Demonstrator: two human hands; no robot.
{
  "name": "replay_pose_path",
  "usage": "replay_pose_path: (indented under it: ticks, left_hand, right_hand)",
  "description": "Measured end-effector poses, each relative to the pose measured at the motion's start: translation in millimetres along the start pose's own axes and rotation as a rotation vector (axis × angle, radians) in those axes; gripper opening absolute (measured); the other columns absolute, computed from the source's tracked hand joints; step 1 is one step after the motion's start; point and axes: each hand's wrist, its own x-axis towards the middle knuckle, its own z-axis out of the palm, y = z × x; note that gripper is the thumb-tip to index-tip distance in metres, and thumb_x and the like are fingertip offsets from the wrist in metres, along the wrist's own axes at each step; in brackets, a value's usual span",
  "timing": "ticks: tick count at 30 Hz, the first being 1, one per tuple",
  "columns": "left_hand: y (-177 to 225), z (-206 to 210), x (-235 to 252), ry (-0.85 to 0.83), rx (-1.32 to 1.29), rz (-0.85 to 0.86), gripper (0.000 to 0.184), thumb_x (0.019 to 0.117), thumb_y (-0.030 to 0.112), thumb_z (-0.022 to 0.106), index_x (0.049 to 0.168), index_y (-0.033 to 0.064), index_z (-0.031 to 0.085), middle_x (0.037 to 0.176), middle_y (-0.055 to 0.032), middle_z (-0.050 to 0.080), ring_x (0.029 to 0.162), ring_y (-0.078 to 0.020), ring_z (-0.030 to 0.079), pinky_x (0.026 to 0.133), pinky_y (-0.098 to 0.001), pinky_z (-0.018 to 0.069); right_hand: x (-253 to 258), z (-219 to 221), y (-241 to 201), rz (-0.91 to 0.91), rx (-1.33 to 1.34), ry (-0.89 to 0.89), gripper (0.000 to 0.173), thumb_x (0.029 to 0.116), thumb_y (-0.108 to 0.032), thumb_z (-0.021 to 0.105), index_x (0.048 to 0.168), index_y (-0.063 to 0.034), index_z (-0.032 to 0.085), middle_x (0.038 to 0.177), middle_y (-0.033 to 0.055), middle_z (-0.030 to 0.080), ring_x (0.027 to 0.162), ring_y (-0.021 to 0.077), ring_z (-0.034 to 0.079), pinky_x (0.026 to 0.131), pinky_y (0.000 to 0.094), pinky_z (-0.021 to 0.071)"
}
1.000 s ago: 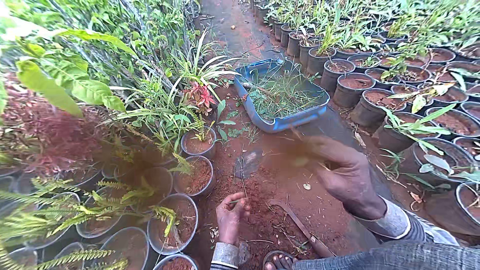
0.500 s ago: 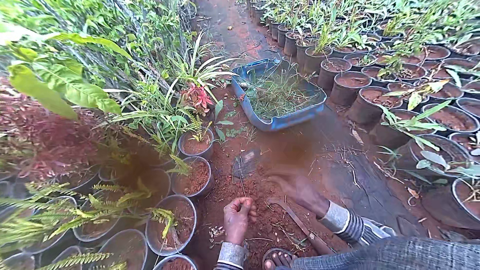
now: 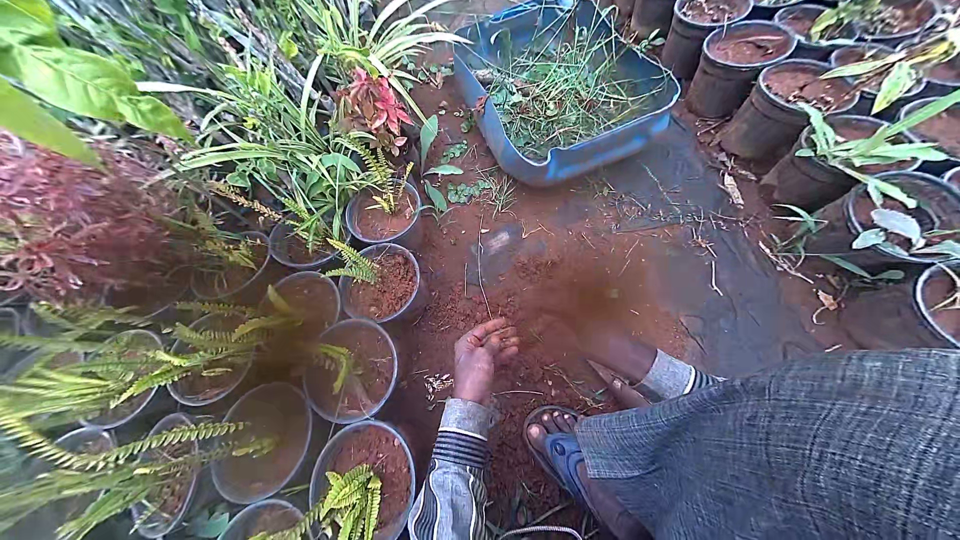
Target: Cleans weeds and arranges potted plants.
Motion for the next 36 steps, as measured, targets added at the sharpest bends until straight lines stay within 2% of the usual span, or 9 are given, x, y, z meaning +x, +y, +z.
replay_pose_path:
  ticks: [9,12,15,19,22,24,28,31,36]
  left_hand:
    - [3.0,8.8,-0.5,-0.086,0.195,-0.052,0.047,0.1036,-0.005,0.051,0.150,0.0015,0.044,0.108,-0.0203,0.070,0.085,-0.0245,0.073,0.080,-0.0387,0.0615]
    - [4.0,2.3,-0.9,-0.137,0.125,-0.065,0.061,0.1035,-0.005,0.052,0.158,0.0092,0.030,0.129,-0.0203,0.066,0.095,-0.0292,0.074,0.084,-0.0421,0.0616]
    - [7.6,-15.1,0.8,-0.045,0.023,0.022,0.047,0.1092,0.007,0.047,0.155,0.0115,0.037,0.137,-0.0158,0.063,0.099,-0.0293,0.073,0.082,-0.0425,0.0622]
    - [20.3,-30.1,0.0,0.141,0.038,0.110,0.031,0.1114,0.021,0.046,0.135,0.0055,0.057,0.106,-0.0128,0.072,0.085,-0.0206,0.073,0.075,-0.0334,0.0605]
    - [14.5,-32.8,4.0,0.229,0.071,0.189,0.015,0.1056,0.011,0.057,0.117,0.0039,0.064,0.076,-0.0027,0.066,0.063,-0.0093,0.063,0.062,-0.0230,0.0544]
    - [9.7,-33.4,6.9,0.244,0.144,0.209,0.023,0.0973,0.000,0.065,0.120,0.0044,0.063,0.071,-0.0012,0.059,0.059,-0.0083,0.056,0.058,-0.0225,0.0498]
    - [8.7,-33.5,5.1,0.172,0.219,0.227,0.064,0.0873,-0.015,0.064,0.145,0.0092,0.049,0.103,-0.0097,0.065,0.080,-0.0165,0.064,0.072,-0.0327,0.0560]
    - [10.6,-32.5,5.6,0.140,0.183,0.223,0.071,0.0866,-0.022,0.058,0.149,0.0113,0.046,0.128,-0.0140,0.063,0.087,-0.0212,0.069,0.076,-0.0360,0.0588]
    - [8.6,-35.3,8.0,0.192,0.179,0.186,0.042,0.1020,0.000,0.059,0.142,0.0070,0.053,0.112,-0.0136,0.071,0.084,-0.0193,0.071,0.075,-0.0331,0.0597]
  right_hand:
    - [4.8,34.4,-3.3,-0.145,-0.012,-0.163,0.020,0.0975,-0.009,0.064,0.112,-0.0094,0.078,0.111,0.0100,0.070,0.105,0.0234,0.068,0.094,0.0426,0.0571]
    - [10.5,28.2,2.6,0.055,0.100,-0.065,0.014,0.0973,-0.009,0.065,0.101,-0.0064,0.078,0.099,0.0094,0.074,0.094,0.0221,0.071,0.089,0.0463,0.0581]
    - [14.9,7.0,14.6,0.292,0.165,-0.019,0.012,0.0986,-0.014,0.069,0.102,-0.0062,0.077,0.092,0.0107,0.076,0.083,0.0233,0.073,0.082,0.0502,0.0601]
    - [12.8,-16.5,10.0,0.455,0.063,-0.272,0.026,0.1017,-0.016,0.064,0.125,-0.0119,0.073,0.117,0.0141,0.074,0.108,0.0305,0.070,0.099,0.0554,0.0515]
    - [8.2,-0.9,9.8,0.419,-0.072,-0.396,0.035,0.1028,-0.017,0.061,0.137,-0.0128,0.066,0.124,0.0169,0.071,0.115,0.0344,0.068,0.102,0.0560,0.0498]
    - [2.3,27.3,26.8,0.336,-0.176,-0.368,0.033,0.1012,-0.020,0.064,0.133,-0.0105,0.068,0.118,0.0160,0.073,0.111,0.0334,0.069,0.099,0.0547,0.0527]
    - [-2.2,60.8,44.5,0.251,-0.304,-0.330,0.035,0.0993,-0.021,0.065,0.133,-0.0110,0.067,0.123,0.0156,0.067,0.109,0.0331,0.069,0.094,0.0529,0.0567]
    - [-0.7,59.8,44.7,0.252,-0.301,-0.323,0.031,0.0973,-0.014,0.064,0.128,-0.0084,0.068,0.125,0.0170,0.065,0.107,0.0342,0.069,0.091,0.0527,0.0578]
    - [-0.4,46.3,54.5,0.271,-0.108,-0.294,0.017,0.0979,-0.010,0.063,0.111,-0.0056,0.074,0.112,0.0162,0.072,0.107,0.0331,0.069,0.095,0.0549,0.0546]
